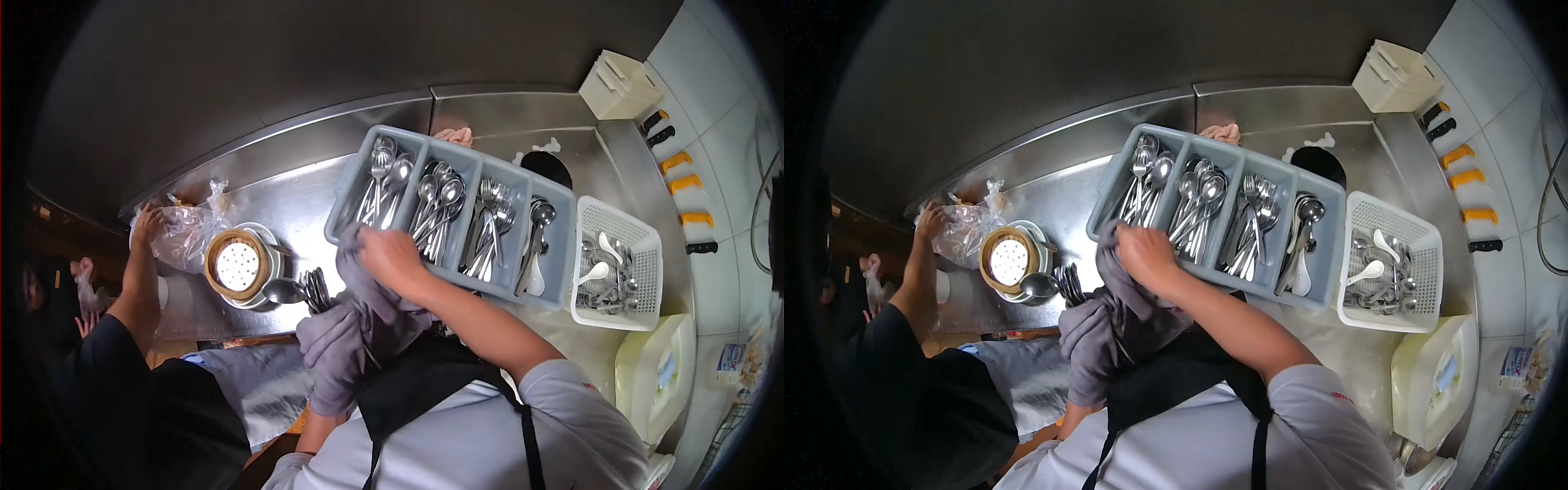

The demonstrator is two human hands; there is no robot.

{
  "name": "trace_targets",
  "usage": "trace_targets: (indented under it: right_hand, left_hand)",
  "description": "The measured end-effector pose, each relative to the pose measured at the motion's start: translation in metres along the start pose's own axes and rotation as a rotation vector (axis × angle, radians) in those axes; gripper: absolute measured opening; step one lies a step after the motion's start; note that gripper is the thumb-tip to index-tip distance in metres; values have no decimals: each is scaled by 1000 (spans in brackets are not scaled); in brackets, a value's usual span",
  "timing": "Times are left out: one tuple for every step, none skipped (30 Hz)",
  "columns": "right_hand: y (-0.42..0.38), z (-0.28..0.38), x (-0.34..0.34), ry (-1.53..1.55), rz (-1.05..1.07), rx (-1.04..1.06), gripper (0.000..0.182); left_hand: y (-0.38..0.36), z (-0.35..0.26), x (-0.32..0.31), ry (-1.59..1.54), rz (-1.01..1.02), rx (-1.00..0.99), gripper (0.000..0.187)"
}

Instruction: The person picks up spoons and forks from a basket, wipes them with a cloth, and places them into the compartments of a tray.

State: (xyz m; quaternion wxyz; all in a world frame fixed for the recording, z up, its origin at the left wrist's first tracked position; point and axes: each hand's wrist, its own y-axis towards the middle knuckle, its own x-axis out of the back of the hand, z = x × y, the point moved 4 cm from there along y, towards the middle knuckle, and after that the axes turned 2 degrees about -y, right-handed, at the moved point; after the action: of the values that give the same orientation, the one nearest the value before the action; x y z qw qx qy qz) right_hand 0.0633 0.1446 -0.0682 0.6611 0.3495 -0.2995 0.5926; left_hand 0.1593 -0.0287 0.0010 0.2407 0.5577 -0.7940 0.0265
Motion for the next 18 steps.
trace_targets:
  right_hand:
    - [8,-3,5,32,-25,-34,22]
    - [16,-5,10,66,-52,-65,25]
    - [21,-7,13,100,-82,-94,28]
    - [22,-9,21,297,-191,-74,31]
    - [12,-25,30,592,-154,-150,34]
    - [-1,-45,33,911,-209,-274,35]
    - [-20,-60,45,1357,-237,-398,38]
    - [-40,-74,58,1798,-337,-540,46]
    - [-58,-91,88,2000,-269,-409,59]
    - [-76,-103,109,2085,-219,-332,57]
    - [-92,-108,115,2065,-222,-320,55]
    - [-108,-109,114,1987,-256,-353,53]
    - [-122,-111,111,1890,-299,-388,51]
    - [-138,-115,111,1786,-341,-413,50]
    - [-155,-121,119,1677,-384,-433,48]
    - [-175,-131,132,1536,-414,-447,46]
    - [-193,-141,148,1346,-425,-468,45]
    - [-211,-152,157,1093,-403,-502,43]
  left_hand:
    - [-1,-4,1,113,5,-92,12]
    - [-1,-9,1,213,-6,-183,12]
    - [2,-17,1,305,-33,-272,12]
    - [7,-21,2,357,-53,-335,12]
    - [13,-23,2,408,-81,-390,12]
    - [18,-1,5,241,11,-358,11]
    - [23,-11,6,291,7,-389,9]
    - [30,-31,8,338,8,-425,8]
    - [34,-42,7,380,16,-468,7]
    - [29,-31,11,417,45,-443,7]
    - [32,-16,9,351,84,-363,18]
    - [36,0,6,287,115,-282,31]
    - [47,-12,3,323,77,-386,30]
    - [57,-26,2,359,37,-484,30]
    - [65,-41,3,398,-5,-576,30]
    - [72,-56,4,438,-53,-662,30]
    - [79,-68,6,480,-108,-748,30]
    - [87,-75,6,500,-140,-805,29]
